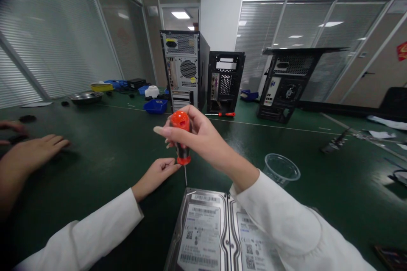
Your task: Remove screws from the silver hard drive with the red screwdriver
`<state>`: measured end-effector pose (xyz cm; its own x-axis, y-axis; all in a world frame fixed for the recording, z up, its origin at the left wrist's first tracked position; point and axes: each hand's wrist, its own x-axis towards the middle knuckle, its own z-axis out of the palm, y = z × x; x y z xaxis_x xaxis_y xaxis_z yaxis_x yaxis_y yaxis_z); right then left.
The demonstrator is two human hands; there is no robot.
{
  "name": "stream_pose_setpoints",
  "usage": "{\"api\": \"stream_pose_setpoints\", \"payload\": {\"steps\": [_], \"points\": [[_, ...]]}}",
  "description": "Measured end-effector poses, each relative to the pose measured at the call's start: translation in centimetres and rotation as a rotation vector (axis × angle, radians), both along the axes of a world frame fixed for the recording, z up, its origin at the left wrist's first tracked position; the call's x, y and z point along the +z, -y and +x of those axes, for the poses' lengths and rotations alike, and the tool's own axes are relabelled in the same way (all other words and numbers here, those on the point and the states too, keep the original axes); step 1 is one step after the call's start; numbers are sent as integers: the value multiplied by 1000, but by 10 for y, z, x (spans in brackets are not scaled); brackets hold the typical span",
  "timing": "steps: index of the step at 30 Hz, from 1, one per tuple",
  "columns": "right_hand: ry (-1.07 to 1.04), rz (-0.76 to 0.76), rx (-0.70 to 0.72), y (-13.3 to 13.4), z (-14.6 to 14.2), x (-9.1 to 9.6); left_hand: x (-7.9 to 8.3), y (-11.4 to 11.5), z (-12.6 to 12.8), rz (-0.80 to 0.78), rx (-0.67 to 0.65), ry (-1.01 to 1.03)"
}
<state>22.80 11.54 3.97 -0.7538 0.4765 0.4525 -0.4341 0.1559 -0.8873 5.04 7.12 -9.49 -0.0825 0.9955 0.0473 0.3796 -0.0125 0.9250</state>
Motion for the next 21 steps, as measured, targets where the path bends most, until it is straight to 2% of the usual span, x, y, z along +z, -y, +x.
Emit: {"api": "stream_pose_setpoints", "payload": {"steps": [5, 10, 16, 21], "points": [[-38, 32, 47, -2, -1, -4, 2, 0, 1, 7, 3, -11], [-28, -70, 139, 1, 0, -1, 1, 1, 2, 8, -1, -8], [14, 14, 18, 3, -2, -3, 1, 0, 1, 9, -8, 7], [-63, 2, 68, -1, -4, -6, 2, 1, 2, 15, -6, 4]]}}
